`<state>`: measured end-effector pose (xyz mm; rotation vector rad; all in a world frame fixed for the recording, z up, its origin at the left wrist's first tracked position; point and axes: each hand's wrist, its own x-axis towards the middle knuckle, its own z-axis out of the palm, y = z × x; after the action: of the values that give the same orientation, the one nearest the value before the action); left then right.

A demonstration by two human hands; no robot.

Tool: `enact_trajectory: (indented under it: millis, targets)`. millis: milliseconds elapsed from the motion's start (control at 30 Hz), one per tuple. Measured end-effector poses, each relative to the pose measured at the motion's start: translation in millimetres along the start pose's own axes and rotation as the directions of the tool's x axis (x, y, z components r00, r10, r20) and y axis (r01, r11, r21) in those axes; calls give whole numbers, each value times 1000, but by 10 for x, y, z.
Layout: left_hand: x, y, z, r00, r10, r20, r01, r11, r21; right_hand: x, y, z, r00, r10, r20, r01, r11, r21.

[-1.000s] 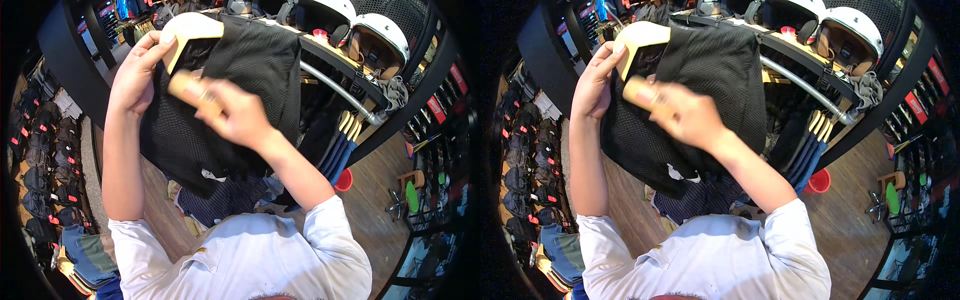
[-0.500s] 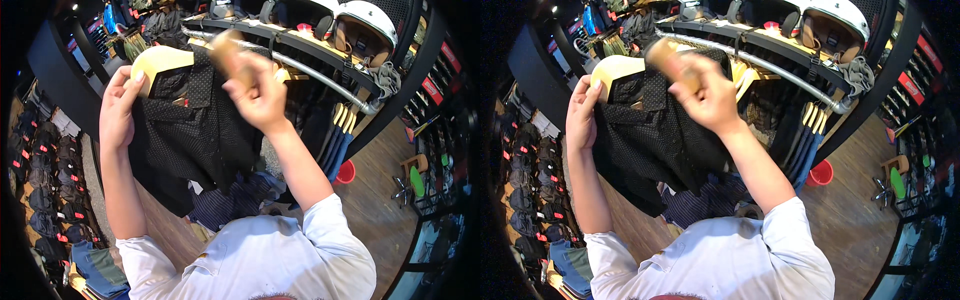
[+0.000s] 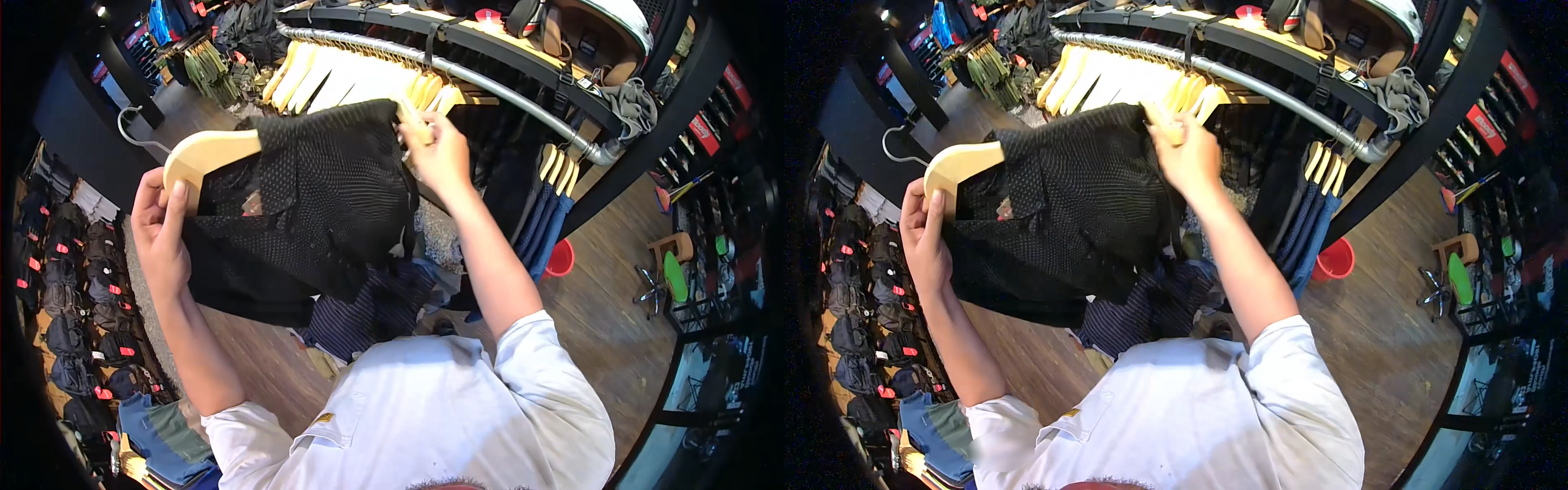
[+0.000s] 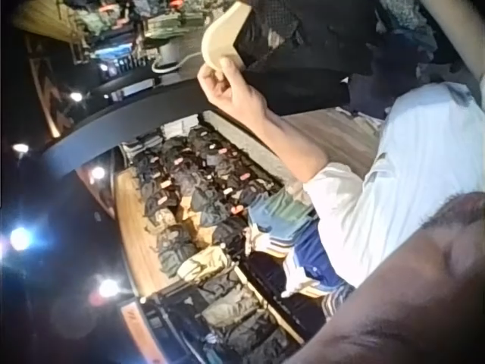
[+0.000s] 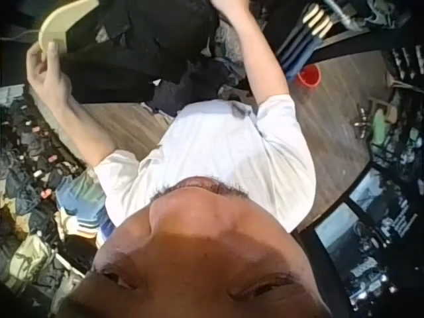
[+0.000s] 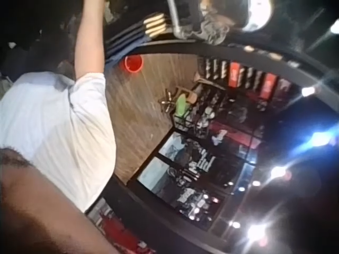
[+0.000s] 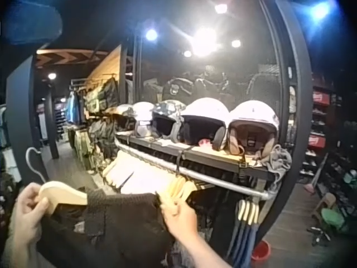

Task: Brushing clothes with a hand brush to remove lint or dust while sorting them on racks.

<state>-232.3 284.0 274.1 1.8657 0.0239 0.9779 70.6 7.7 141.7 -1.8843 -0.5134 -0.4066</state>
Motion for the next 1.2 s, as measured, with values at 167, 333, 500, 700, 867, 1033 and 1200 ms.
enact_trajectory:
  millis: [167, 333, 500, 700, 867, 1033, 1200]
  targets:
    - [-143, -142, -36, 997, -60, -39, 60, 998, 3, -401, -574, -9, 993, -118, -12, 99, 771, 628]
    - [-205, -231, -131, 993, -108, -49, 109, 994, 25, -243, -123, 125, 993, -7, 118, 3, 999, 34]
    - [-296, -545, 198, 944, -193, -268, 159, 977, -141, -353, -404, 147, 959, 61, 277, -231, 733, 640]
    - [-368, -860, 1030, 781, -292, -552, 14, 892, -452, -1142, -1088, 440, 777, -94, 622, -403, 686, 606]
    - [-286, -643, 1300, 707, -323, -629, -37, 871, -489, -1185, -1209, 399, 818, -398, 415, 162, 852, 498]
    - [-213, -670, 1236, 709, -318, -630, -91, 844, -528, -972, -1159, 187, 720, -348, 600, 151, 923, 355]
    - [-152, -491, 1288, 637, -398, -660, -63, 827, -559, -1025, -1350, 18, 686, -397, 610, 108, 885, 454]
